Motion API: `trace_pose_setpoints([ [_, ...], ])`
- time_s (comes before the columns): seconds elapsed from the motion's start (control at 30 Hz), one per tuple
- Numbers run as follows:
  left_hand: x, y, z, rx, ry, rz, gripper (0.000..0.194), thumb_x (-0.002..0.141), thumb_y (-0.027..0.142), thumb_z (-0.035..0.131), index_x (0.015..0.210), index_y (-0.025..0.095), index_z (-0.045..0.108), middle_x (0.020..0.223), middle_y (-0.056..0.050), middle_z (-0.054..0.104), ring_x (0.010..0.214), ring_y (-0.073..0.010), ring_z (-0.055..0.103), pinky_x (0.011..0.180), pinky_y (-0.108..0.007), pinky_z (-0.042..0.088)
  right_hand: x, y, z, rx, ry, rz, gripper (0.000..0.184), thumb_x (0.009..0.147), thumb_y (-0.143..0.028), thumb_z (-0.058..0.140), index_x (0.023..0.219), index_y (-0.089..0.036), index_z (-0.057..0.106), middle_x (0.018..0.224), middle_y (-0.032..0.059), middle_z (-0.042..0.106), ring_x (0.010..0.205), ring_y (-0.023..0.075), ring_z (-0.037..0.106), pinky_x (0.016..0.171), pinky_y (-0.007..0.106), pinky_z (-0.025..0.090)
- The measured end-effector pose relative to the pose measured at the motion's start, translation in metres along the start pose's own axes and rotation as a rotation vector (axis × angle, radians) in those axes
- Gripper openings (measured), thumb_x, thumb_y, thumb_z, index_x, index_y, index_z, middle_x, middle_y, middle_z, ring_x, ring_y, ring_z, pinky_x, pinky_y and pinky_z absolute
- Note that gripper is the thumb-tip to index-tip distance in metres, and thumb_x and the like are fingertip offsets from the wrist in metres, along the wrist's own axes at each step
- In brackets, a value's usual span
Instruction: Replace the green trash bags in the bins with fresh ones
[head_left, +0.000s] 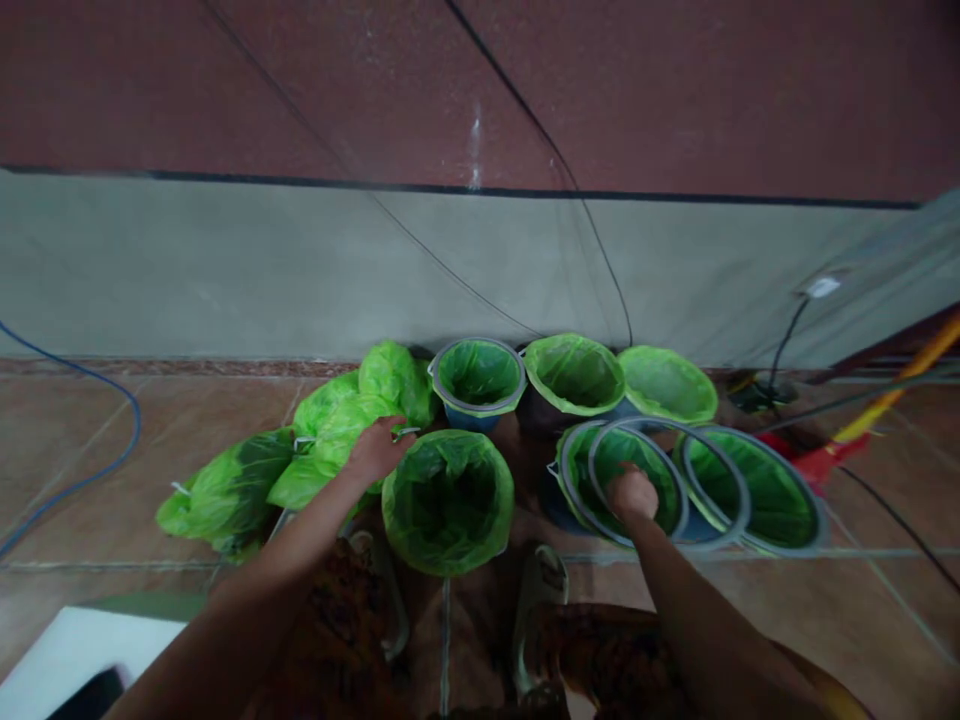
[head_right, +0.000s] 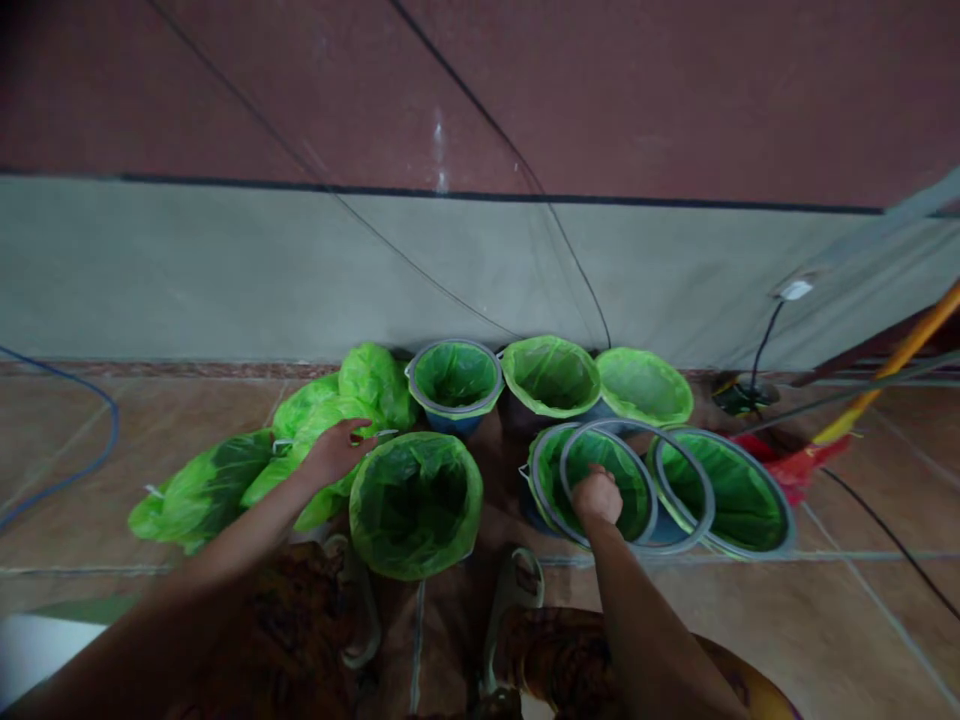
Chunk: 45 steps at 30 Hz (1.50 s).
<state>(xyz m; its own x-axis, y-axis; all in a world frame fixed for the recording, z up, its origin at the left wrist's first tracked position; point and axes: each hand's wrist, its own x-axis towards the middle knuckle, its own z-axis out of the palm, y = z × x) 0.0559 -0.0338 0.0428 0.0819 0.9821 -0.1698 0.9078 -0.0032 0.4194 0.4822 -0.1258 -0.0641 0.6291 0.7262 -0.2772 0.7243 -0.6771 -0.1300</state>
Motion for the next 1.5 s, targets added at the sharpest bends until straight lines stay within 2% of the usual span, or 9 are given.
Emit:
trace_pose_setpoints([
  [0.23,-0.011,0.010,0.012,-0.116,-0.090,0.020,0.042,0.084,0.041,0.053,0.118,0.017,0.065,0.077,-0.002,0.072,0.073,-0.0193,0.069,0.072,-0.028,0.052,-0.023,0.024,-0.005,-0.095,-0.167,0.007,0.040,0.095,-0.033,0.034,0.116,-0.011,0.062,0.116,0.0205,0.064,0.112,0.0327,0.061,0.093,0.051,0.041],
  [0.47,-0.010,0.018,0.015,0.007,-0.061,0.070,0.039,0.086,0.037,0.051,0.117,0.017,0.064,0.086,-0.004,0.073,0.082,-0.0191,0.068,0.079,-0.026,0.050,-0.035,0.040,-0.012,-0.073,-0.200,-0.187,0.044,0.096,-0.048,0.037,0.110,-0.020,0.068,0.110,0.0108,0.070,0.108,0.0234,0.063,0.087,0.033,0.044],
  [0.67,-0.017,0.025,0.024,-0.114,-0.059,0.109,0.039,0.086,0.036,0.053,0.118,0.016,0.063,0.099,-0.008,0.072,0.092,-0.0210,0.066,0.089,-0.030,0.048,-0.040,0.009,-0.049,-0.091,-0.074,-0.270,0.035,0.092,-0.027,0.046,0.119,-0.017,0.065,0.109,0.0134,0.070,0.102,0.0238,0.064,0.084,0.031,0.043],
  [0.8,-0.028,0.035,0.025,-0.634,-0.123,-0.007,0.049,0.090,0.052,0.044,0.115,0.014,0.061,0.113,-0.013,0.068,0.095,-0.0229,0.066,0.082,-0.033,0.051,-0.098,-0.038,-0.078,0.011,0.085,-0.532,0.035,0.094,-0.026,0.042,0.120,-0.017,0.064,0.110,0.0114,0.070,0.096,0.0214,0.065,0.087,0.031,0.044],
  [0.93,-0.032,0.039,0.012,-1.276,-0.259,-0.280,0.062,0.090,0.065,0.034,0.121,0.015,0.053,0.110,-0.013,0.068,0.086,-0.0203,0.068,0.068,-0.031,0.054,-0.200,-0.091,-0.075,0.081,-0.033,-0.993,0.031,0.093,-0.023,0.044,0.116,-0.023,0.065,0.105,0.0062,0.069,0.098,0.0184,0.061,0.087,0.027,0.044],
  [1.1,-0.033,0.022,-0.001,-1.333,-0.100,-0.295,0.024,0.087,0.036,0.060,0.093,0.013,0.061,0.068,0.001,0.061,0.039,-0.0025,0.042,0.041,-0.017,0.035,-0.268,-0.117,-0.061,0.101,-0.187,-1.204,0.027,0.093,-0.027,0.049,0.113,-0.022,0.065,0.099,0.0052,0.068,0.095,0.0180,0.060,0.085,0.028,0.046],
  [1.2,-0.034,0.013,0.002,-1.313,-0.051,-0.285,0.016,0.088,0.029,0.059,0.087,0.013,0.061,0.059,0.005,0.052,0.034,-0.0001,0.030,0.036,-0.016,0.024,-0.251,-0.116,-0.068,0.296,0.066,-1.159,0.037,0.092,-0.036,0.050,0.126,-0.023,0.057,0.119,0.0079,0.063,0.112,0.0201,0.054,0.099,0.035,0.041],
  [1.33,-0.028,0.011,0.008,-1.270,0.024,-0.322,0.015,0.090,0.027,0.053,0.086,0.015,0.060,0.059,0.005,0.050,0.034,-0.0009,0.031,0.037,-0.017,0.025,-0.183,-0.119,-0.069,0.295,0.520,-0.637,0.054,0.091,-0.039,0.046,0.139,-0.014,0.043,0.139,0.0198,0.046,0.128,0.0324,0.042,0.101,0.051,0.036],
  [1.5,-0.014,0.005,0.025,-1.195,0.055,-0.329,0.016,0.091,0.025,0.048,0.090,0.014,0.060,0.060,0.004,0.051,0.036,-0.0023,0.032,0.038,-0.017,0.026,-0.113,-0.132,-0.032,0.148,0.141,-0.420,0.045,0.093,-0.024,0.042,0.135,-0.008,0.048,0.113,0.0167,0.067,0.103,0.0238,0.063,0.088,0.031,0.045],
])
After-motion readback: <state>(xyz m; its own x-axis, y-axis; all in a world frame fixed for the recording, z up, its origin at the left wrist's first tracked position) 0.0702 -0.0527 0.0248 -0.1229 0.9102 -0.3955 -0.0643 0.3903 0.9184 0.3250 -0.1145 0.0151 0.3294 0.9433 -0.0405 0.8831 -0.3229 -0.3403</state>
